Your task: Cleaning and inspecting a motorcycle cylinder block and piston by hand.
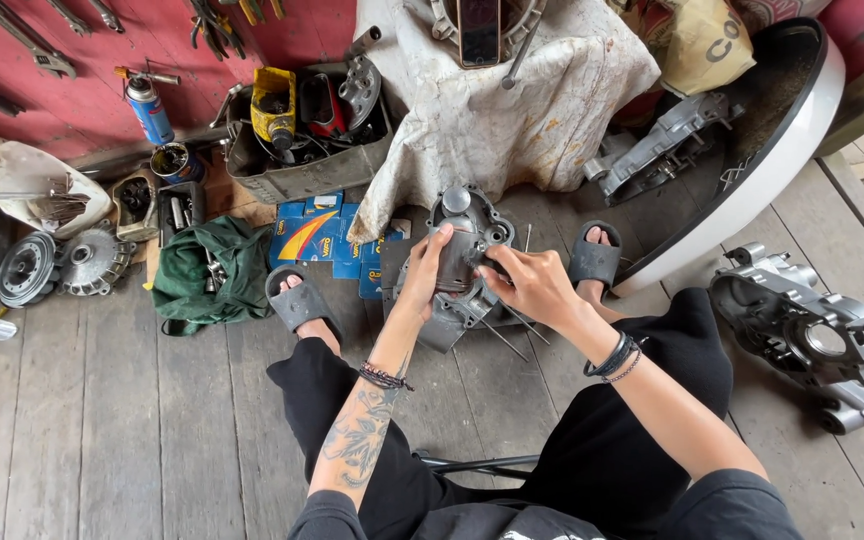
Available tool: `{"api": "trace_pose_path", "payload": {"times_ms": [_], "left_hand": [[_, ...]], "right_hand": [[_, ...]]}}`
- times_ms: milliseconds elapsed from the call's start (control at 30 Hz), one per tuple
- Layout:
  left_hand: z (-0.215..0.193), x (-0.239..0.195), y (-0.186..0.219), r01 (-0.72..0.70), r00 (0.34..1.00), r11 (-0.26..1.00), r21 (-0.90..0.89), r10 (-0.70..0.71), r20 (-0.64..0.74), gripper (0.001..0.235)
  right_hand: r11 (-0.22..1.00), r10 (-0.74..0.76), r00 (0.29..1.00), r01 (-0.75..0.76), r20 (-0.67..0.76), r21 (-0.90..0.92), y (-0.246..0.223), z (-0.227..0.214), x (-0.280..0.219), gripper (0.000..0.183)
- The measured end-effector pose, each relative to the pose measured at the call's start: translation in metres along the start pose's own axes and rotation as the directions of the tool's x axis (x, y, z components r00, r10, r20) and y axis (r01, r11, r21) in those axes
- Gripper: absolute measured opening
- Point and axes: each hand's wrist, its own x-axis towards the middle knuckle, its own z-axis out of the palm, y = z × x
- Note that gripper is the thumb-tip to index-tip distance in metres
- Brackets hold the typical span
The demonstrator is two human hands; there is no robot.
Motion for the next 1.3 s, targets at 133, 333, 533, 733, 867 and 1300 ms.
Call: {"api": "trace_pose_path", "payload": {"times_ms": [133, 333, 533, 733, 867, 1300], "left_hand": [[0.013, -0.023, 0.017, 0.018, 1.000, 1.000, 0.002, -0.018, -0.007, 0.064], [0.006, -0.016, 0.013, 0.001, 1.000, 1.000, 0.001, -0.001, 0.004, 0.052], [0.003, -0.017, 0.020, -0.018, 1.000, 1.000, 0.011, 0.017, 0.023, 0.055], [0.015, -0.035, 0.035, -0.035, 0.996, 0.999, 0.003, 0.035, 0.083, 0.051], [0.002, -0.010, 0.013, -0.071, 0.995, 0.997, -0.014, 0.072, 0.062, 0.054], [0.000, -0.026, 0.023, -0.146, 0.989, 0.986, 0.081, 0.145, 0.016, 0.057]], "right_hand": [[0.999, 0.034, 0.999, -0.034, -0.014, -0.014, 0.014, 0.006, -0.007, 0.010], [0.999, 0.032, 0.999, -0.031, -0.009, 0.026, 0.010, 0.014, -0.014, 0.009], [0.997, -0.056, 0.998, 0.055, 0.028, 0.045, -0.004, 0.011, -0.010, 0.008], [0.999, 0.012, 1.000, -0.014, -0.027, -0.048, 0.021, 0.006, -0.006, 0.010], [0.999, 0.007, 1.000, -0.008, -0.017, -0.038, 0.010, 0.017, -0.011, 0.011], [0.993, -0.053, 0.997, 0.047, -0.058, -0.106, -0.001, 0.017, 0.005, 0.011]]}}
